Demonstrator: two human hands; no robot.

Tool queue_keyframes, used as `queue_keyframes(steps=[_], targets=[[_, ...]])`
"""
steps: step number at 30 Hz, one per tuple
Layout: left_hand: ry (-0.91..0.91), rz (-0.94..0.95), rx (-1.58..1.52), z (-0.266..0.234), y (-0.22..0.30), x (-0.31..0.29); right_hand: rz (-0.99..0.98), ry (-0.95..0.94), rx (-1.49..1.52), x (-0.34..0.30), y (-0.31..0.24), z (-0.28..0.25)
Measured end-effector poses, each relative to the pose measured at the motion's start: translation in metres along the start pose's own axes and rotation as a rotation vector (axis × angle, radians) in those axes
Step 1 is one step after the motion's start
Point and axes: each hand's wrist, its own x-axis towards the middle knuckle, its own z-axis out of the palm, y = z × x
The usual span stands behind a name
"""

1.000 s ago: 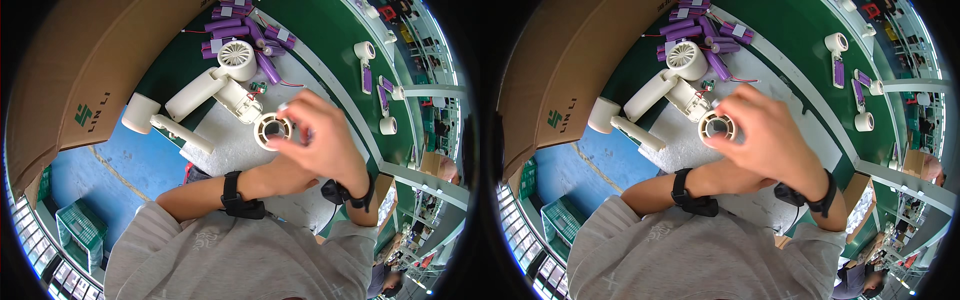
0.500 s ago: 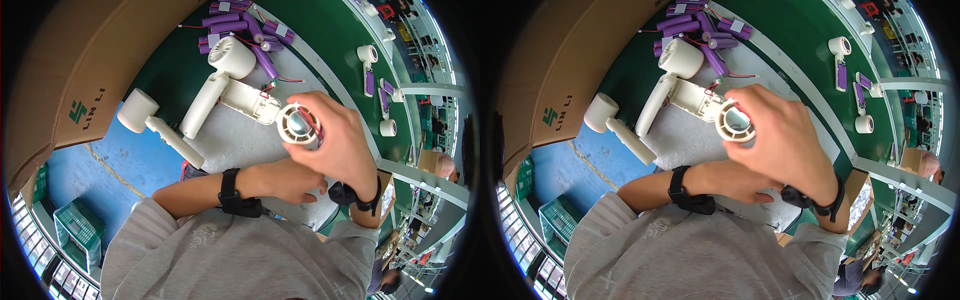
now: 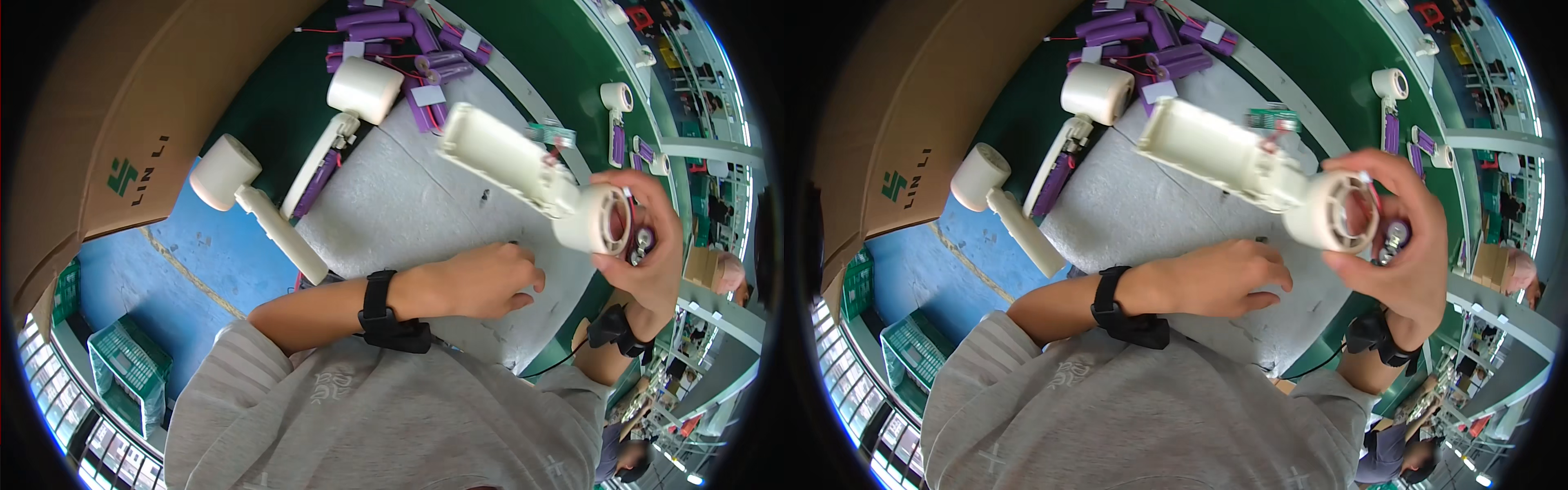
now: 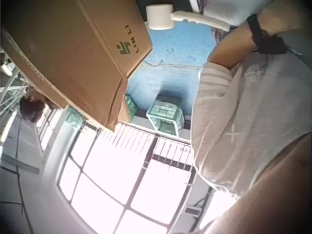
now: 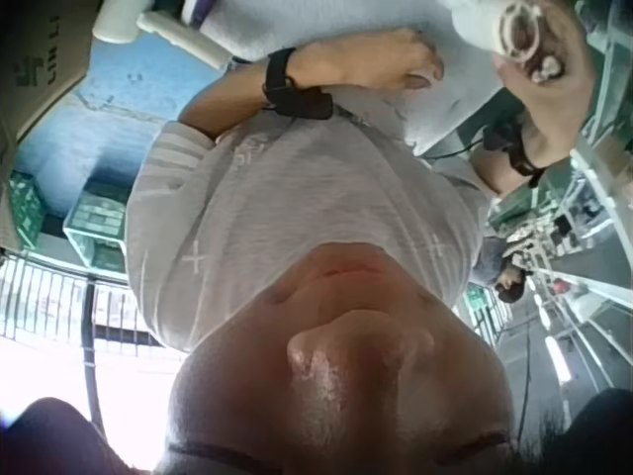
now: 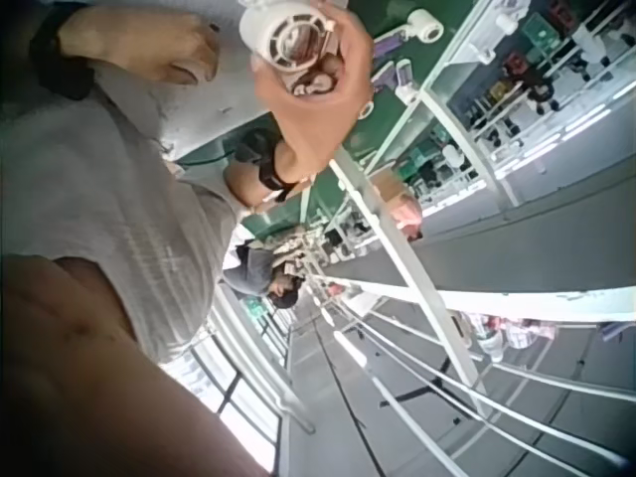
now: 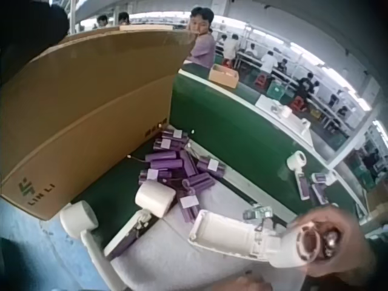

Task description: The person assembles portable fans by connecting battery wires to circuit boards and inserting the boards and battery packs into the fan handles by hand.

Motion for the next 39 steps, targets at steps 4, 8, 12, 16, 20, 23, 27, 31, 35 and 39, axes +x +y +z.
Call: queue_keyframes(steps=[4,8,12,16,20,23,27,31,35,39], targets=[[-0.124,0.064,-0.136,-0.018,0.016,0.002,0.288,0.061,-0.125,-0.039,0.026,-0.018],[-0.289,0.101,-0.348,-0.034,0.022,0.001,0.354,-0.014,-0.271,-0.057,0.055,-0.012],[0.421,0.104,-0.08,-0.023,0.008,0.009,0.061,-0.088,-0.475,-0.063,0.065,-0.003],[0.603,0.001,0.291,-0.011,-0.004,0.02,-0.003,0.027,-0.551,-0.063,0.064,0.006],[0.266,-0.083,0.159,-0.018,-0.001,0.011,0.254,0.357,-0.441,-0.078,0.062,0.021],[0.138,-0.273,0.036,-0.021,0.007,0.01,0.504,0.536,-0.353,-0.1,0.059,0.032],[0.054,-0.129,0.025,-0.018,0.007,0.012,0.579,0.407,-0.154,-0.115,0.062,0.056],[0.002,-0.263,0.015,-0.018,0.011,0.015,0.477,0.425,-0.135,-0.111,0.081,0.068],[0.147,-0.322,-0.093,-0.016,0.009,0.017,0.339,0.576,-0.241,-0.105,0.08,0.068],[0.157,-0.424,-0.273,-0.018,0.012,0.013,0.172,0.536,-0.318,-0.112,0.079,0.07]])
